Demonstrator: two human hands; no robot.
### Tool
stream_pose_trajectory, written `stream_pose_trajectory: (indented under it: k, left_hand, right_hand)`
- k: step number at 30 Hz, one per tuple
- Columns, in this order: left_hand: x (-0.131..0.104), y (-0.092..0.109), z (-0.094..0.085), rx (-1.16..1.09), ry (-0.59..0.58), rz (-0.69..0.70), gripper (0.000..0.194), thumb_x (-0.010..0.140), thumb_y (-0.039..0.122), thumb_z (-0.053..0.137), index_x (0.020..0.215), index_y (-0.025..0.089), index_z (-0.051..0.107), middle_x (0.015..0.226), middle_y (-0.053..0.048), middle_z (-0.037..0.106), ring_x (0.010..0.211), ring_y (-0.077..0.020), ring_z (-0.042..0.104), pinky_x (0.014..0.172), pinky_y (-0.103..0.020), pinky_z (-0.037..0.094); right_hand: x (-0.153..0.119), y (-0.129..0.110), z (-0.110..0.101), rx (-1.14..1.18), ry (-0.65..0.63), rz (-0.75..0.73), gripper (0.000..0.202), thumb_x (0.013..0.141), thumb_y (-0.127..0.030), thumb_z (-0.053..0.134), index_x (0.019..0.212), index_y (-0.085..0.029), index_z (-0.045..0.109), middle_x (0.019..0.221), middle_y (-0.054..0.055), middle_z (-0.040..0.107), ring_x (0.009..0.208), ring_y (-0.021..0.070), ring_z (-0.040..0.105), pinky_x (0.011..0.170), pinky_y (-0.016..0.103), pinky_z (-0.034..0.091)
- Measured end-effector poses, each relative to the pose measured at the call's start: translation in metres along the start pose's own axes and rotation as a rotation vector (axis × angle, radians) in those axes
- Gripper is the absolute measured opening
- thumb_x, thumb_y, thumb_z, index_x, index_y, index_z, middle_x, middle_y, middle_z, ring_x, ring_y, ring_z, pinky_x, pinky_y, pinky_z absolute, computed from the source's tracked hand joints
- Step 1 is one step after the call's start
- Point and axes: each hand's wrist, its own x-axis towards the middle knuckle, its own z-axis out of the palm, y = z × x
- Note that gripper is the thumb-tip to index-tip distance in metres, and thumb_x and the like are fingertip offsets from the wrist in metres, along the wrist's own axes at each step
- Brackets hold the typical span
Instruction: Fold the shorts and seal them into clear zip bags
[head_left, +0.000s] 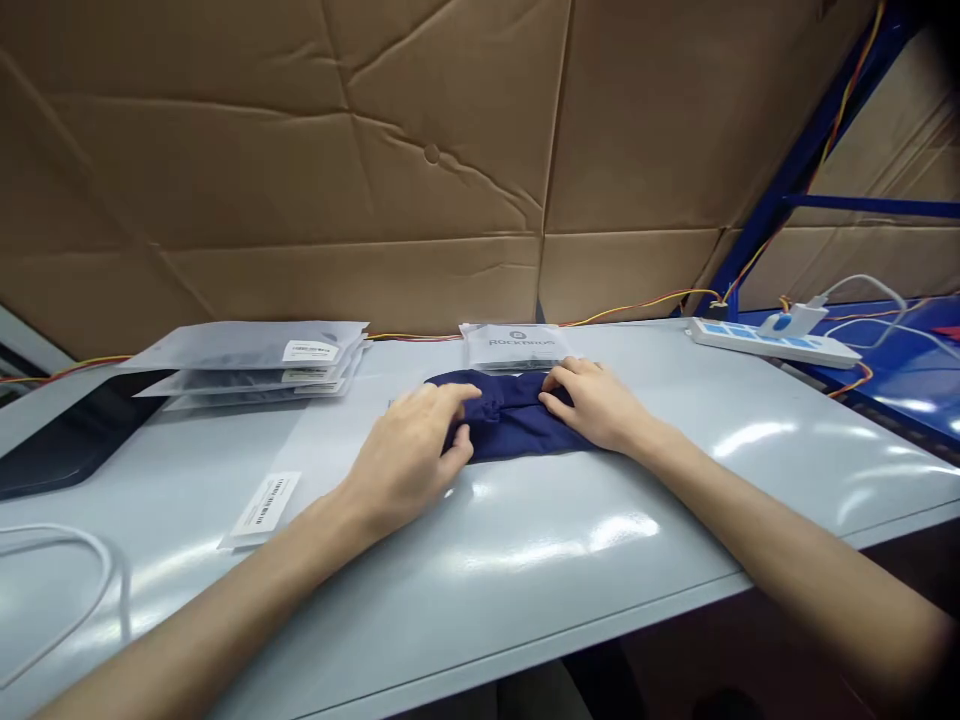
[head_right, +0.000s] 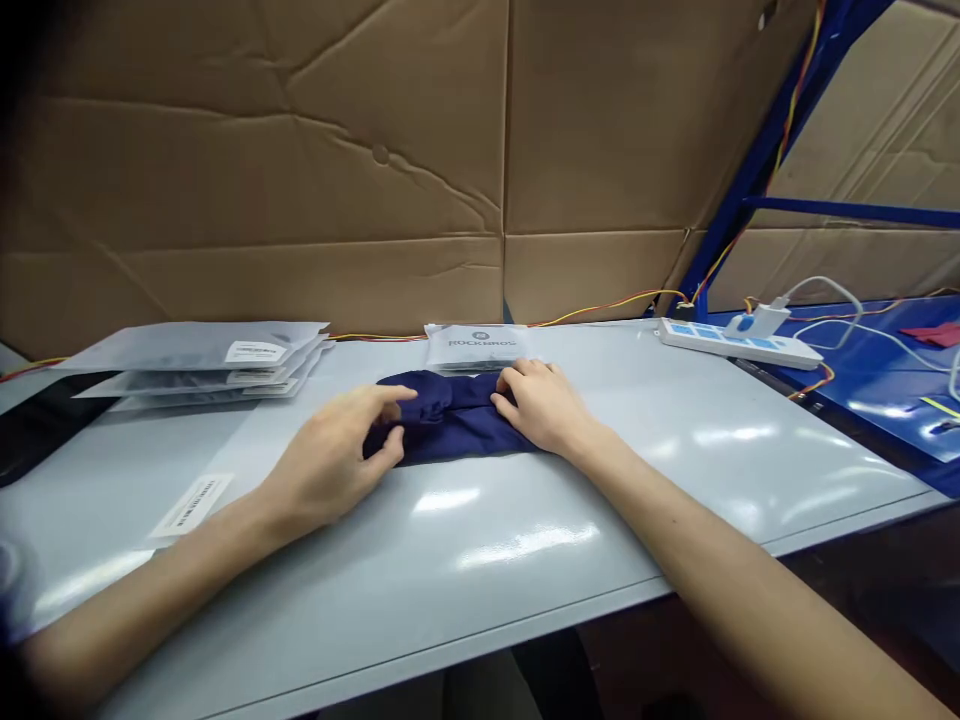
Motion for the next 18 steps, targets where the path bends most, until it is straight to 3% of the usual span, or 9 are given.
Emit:
stream_pose_trajectory:
  k: [5, 9, 11, 14, 16, 18]
  left_hand:
    - [0.003, -0.01, -0.039, -0.121, 0.223, -0.507, 0.035, 0.077, 0.024, 0.05, 0.113, 0.025, 0.05, 0.058, 0.009, 0.052, 0.051, -0.0185, 0.052, 0.058, -0.033, 0.041]
    - [0.003, -0.025, -0.057, -0.243, 0.34, -0.737, 0.024, 0.083, 0.029, 0.048, 0.107, 0.027, 0.051, 0.061, 0.006, 0.055, 0.064, -0.0222, 0.058, 0.06, -0.034, 0.041]
    - [0.003, -0.029, -0.057, -0.223, 0.387, -0.684, 0.024, 0.086, 0.03, 0.049, 0.11, 0.025, 0.051, 0.072, 0.004, 0.059, 0.074, -0.0223, 0.061, 0.068, -0.036, 0.046]
    - [0.002, -0.031, -0.047, -0.074, 0.358, -0.421, 0.029, 0.09, 0.034, 0.052, 0.117, 0.023, 0.052, 0.092, -0.001, 0.064, 0.087, -0.0226, 0.062, 0.082, -0.04, 0.05]
    - [0.0, -0.033, -0.038, 0.048, 0.255, -0.239, 0.03, 0.093, 0.038, 0.05, 0.118, 0.022, 0.055, 0.105, -0.006, 0.065, 0.101, -0.0261, 0.061, 0.093, -0.043, 0.049]
    - [-0.002, -0.038, -0.03, 0.129, 0.08, -0.132, 0.033, 0.096, 0.04, 0.046, 0.12, 0.021, 0.059, 0.115, -0.009, 0.065, 0.113, -0.0298, 0.059, 0.1, -0.047, 0.048]
  right_hand:
    - [0.0, 0.015, -0.007, 0.019, -0.029, 0.063, 0.018, 0.097, -0.03, 0.052, 0.096, -0.021, 0.068, 0.105, 0.01, 0.07, 0.102, 0.0283, 0.064, 0.096, 0.045, 0.047]
    - [-0.002, 0.026, -0.011, 0.043, -0.025, 0.095, 0.018, 0.095, -0.031, 0.054, 0.096, -0.021, 0.069, 0.104, 0.01, 0.07, 0.1, 0.0278, 0.065, 0.095, 0.044, 0.049]
    - [-0.003, 0.031, -0.011, 0.067, -0.018, 0.079, 0.019, 0.095, -0.032, 0.054, 0.096, -0.021, 0.07, 0.105, 0.01, 0.07, 0.1, 0.0276, 0.065, 0.095, 0.044, 0.05]
    - [-0.004, 0.034, -0.01, 0.088, -0.023, 0.067, 0.02, 0.094, -0.034, 0.055, 0.098, -0.022, 0.071, 0.106, 0.01, 0.07, 0.099, 0.0275, 0.066, 0.096, 0.045, 0.051]
    - [-0.004, 0.034, -0.01, 0.099, -0.028, 0.075, 0.02, 0.094, -0.034, 0.056, 0.099, -0.022, 0.071, 0.107, 0.01, 0.07, 0.098, 0.0272, 0.066, 0.096, 0.045, 0.051]
    - [-0.005, 0.033, -0.011, 0.11, -0.026, 0.077, 0.02, 0.093, -0.035, 0.057, 0.099, -0.022, 0.072, 0.108, 0.01, 0.07, 0.097, 0.0269, 0.067, 0.095, 0.044, 0.052]
